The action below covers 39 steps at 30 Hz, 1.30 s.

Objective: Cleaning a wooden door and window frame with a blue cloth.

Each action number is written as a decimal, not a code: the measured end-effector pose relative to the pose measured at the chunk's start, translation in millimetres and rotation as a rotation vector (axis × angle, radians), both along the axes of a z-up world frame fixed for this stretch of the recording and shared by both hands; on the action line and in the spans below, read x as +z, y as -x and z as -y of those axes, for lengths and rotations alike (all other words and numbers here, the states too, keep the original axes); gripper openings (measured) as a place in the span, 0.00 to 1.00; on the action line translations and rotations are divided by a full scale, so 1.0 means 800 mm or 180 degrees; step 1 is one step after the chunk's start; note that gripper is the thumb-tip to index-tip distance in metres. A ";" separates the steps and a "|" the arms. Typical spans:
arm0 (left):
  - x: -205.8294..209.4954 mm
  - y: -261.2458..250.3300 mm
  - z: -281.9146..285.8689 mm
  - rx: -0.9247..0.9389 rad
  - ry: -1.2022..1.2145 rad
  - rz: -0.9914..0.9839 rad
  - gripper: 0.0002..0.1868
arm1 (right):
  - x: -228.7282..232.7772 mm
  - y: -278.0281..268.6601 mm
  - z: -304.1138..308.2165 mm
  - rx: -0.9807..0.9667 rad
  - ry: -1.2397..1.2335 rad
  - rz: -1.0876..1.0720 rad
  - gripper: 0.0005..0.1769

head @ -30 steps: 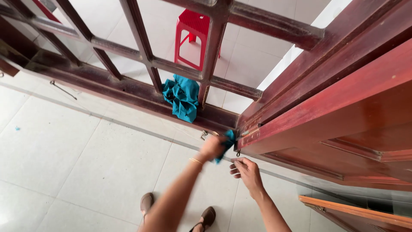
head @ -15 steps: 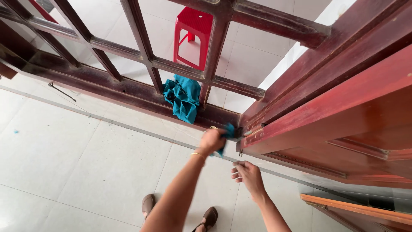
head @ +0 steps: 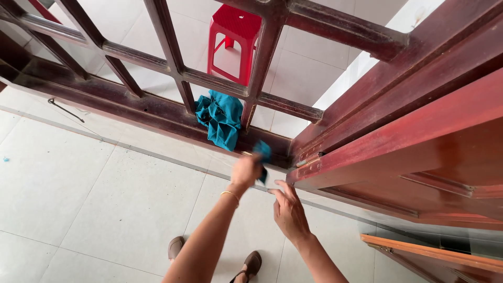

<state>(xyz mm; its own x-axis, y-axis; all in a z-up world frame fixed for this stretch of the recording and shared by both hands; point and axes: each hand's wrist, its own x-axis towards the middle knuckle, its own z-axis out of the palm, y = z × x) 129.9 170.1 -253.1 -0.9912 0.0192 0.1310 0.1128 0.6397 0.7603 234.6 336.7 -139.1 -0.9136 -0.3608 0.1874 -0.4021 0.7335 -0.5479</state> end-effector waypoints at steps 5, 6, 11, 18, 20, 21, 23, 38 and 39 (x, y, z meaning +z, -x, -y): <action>-0.062 -0.021 -0.065 0.0998 0.0526 0.0104 0.17 | -0.008 -0.005 0.007 0.0010 0.0058 0.0146 0.17; -0.119 -0.014 -0.096 0.0496 0.0808 0.0524 0.12 | -0.011 -0.005 0.007 0.0025 0.0147 0.0125 0.16; -0.107 -0.015 -0.089 -0.0235 -0.0462 0.0294 0.18 | 0.019 -0.007 0.010 -0.0140 0.0211 0.0251 0.16; 0.134 -0.040 -0.044 -0.0252 -0.1959 -0.0248 0.25 | 0.020 -0.031 0.008 -0.0309 0.0705 -0.0171 0.15; 0.174 -0.058 -0.082 -0.0355 -0.2062 -0.0720 0.27 | -0.037 -0.035 -0.019 -0.0631 0.0017 0.0365 0.13; 0.193 -0.070 -0.100 -0.0456 -0.2146 -0.1172 0.29 | -0.067 -0.038 -0.032 -0.0955 -0.0661 0.0917 0.10; 0.194 -0.088 -0.110 -0.0466 -0.1504 -0.1108 0.28 | -0.065 -0.042 -0.041 -0.0885 -0.0235 0.1069 0.09; 0.274 -0.099 -0.081 -0.0420 -0.0775 -0.1396 0.31 | -0.044 -0.026 -0.064 -0.0887 -0.0240 0.0915 0.04; 0.271 -0.099 -0.085 -0.0559 -0.0648 -0.1285 0.31 | -0.040 -0.024 -0.064 -0.1057 0.0253 0.1089 0.11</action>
<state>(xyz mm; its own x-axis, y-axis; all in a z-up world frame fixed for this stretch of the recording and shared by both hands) 209.1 238.0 -36.1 -0.8444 0.1157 0.5230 0.5177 0.4274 0.7412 253.4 388.2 -171.4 -0.9910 -0.0360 -0.1288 0.0598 0.7422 -0.6675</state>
